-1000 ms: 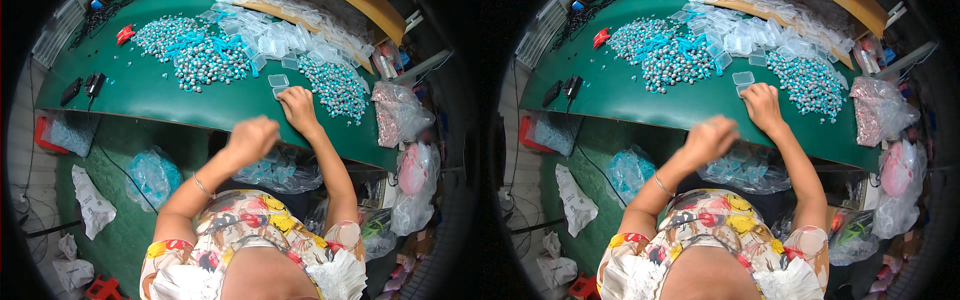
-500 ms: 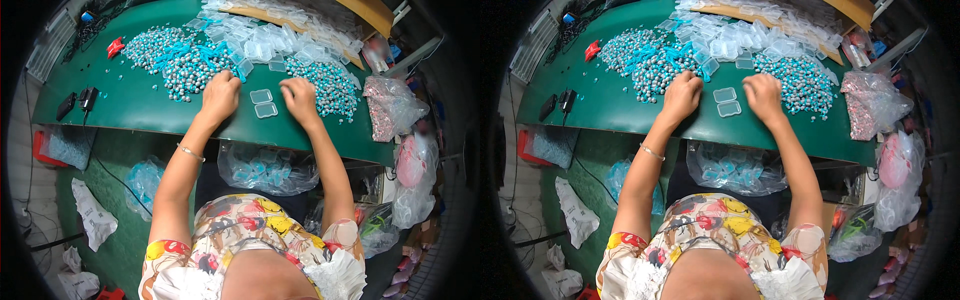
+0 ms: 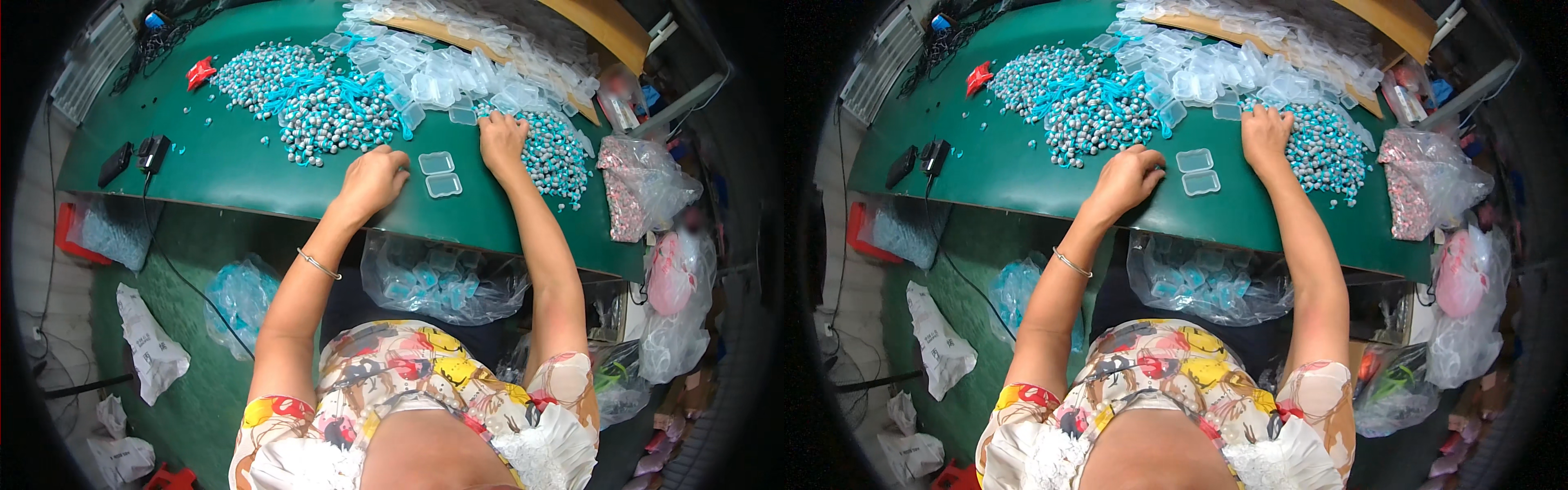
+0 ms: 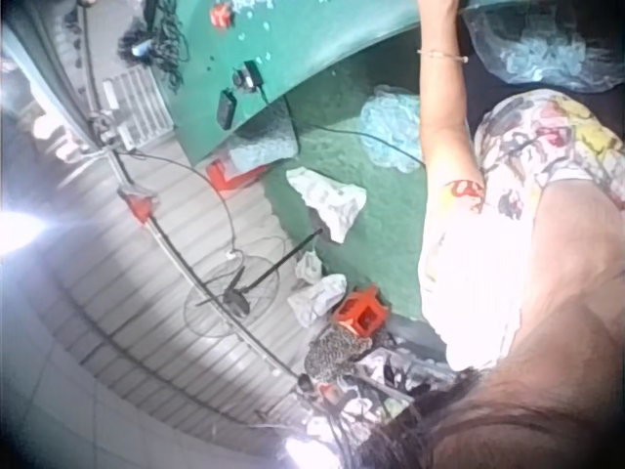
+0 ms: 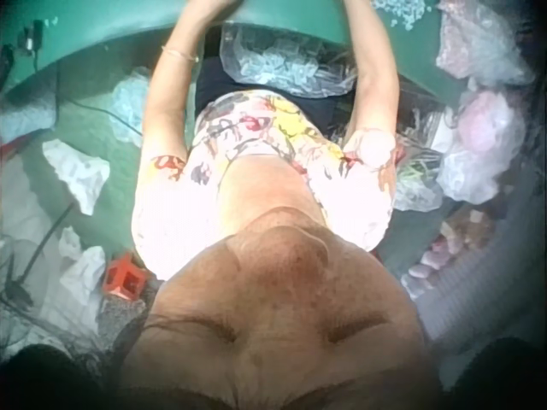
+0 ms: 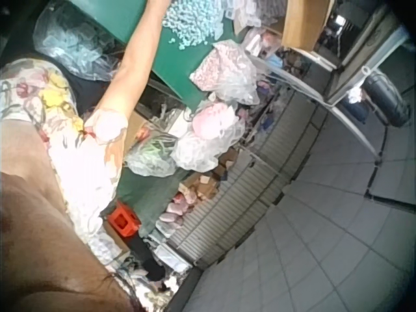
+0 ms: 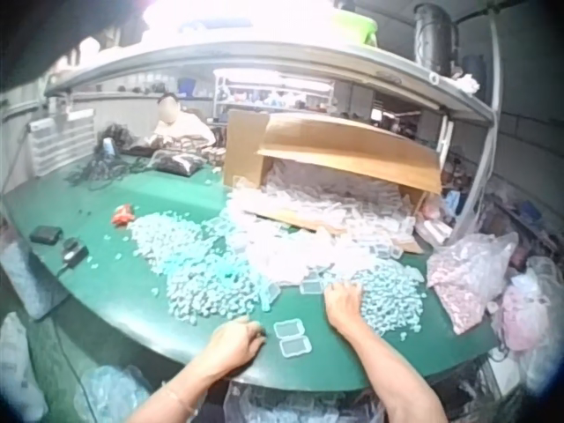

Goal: Packing small blue and white beads into small plastic cases and closing the lids.

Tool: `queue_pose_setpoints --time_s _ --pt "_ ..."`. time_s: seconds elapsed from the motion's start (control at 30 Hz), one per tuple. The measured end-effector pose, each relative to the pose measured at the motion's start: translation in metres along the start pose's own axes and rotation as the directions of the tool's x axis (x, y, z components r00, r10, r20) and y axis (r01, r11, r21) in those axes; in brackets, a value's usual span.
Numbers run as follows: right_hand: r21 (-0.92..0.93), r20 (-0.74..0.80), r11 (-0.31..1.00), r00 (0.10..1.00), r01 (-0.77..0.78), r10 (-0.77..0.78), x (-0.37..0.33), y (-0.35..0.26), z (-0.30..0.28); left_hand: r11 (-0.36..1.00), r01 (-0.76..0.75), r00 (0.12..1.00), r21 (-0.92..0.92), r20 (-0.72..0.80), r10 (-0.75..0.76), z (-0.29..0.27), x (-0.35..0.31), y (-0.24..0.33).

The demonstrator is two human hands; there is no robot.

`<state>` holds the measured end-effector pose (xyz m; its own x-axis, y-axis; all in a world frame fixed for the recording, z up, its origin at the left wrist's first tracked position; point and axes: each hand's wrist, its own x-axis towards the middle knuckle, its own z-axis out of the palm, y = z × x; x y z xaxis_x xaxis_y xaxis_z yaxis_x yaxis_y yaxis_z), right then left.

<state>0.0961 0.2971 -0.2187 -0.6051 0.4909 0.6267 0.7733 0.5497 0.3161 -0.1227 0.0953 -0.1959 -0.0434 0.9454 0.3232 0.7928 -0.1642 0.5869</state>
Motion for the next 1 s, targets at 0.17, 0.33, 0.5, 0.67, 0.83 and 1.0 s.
queue_pose_setpoints --time_s 0.17,0.33,0.5,0.67,0.83,1.0 --pt "0.055 0.011 0.993 0.995 0.103 -0.104 0.006 0.001 -0.008 0.992 0.098 0.989 -0.084 -0.104 -0.106 0.014 -0.002 -0.001" --pt "0.377 -0.031 0.923 0.997 0.079 -0.072 -0.014 -0.010 -0.056 0.980 0.128 0.978 -0.154 -0.144 -0.151 0.023 -0.004 0.001" --pt "0.656 -0.056 0.723 0.969 0.218 -0.241 -0.031 -0.028 -0.101 0.941 0.075 0.977 -0.329 -0.163 -0.135 0.023 -0.004 0.015" --pt "0.668 -0.081 0.697 0.956 0.261 -0.281 -0.041 -0.033 -0.105 0.953 -0.024 0.991 -0.302 -0.133 -0.017 0.037 -0.002 0.029" --pt "0.683 -0.077 0.667 0.938 0.297 -0.339 -0.040 -0.038 -0.104 0.975 -0.019 0.992 -0.221 -0.126 -0.009 0.040 -0.004 0.035" --pt "0.687 -0.027 0.648 0.903 0.328 -0.428 -0.034 -0.035 -0.106 0.988 -0.044 0.992 -0.145 -0.128 0.026 0.044 -0.005 0.034"
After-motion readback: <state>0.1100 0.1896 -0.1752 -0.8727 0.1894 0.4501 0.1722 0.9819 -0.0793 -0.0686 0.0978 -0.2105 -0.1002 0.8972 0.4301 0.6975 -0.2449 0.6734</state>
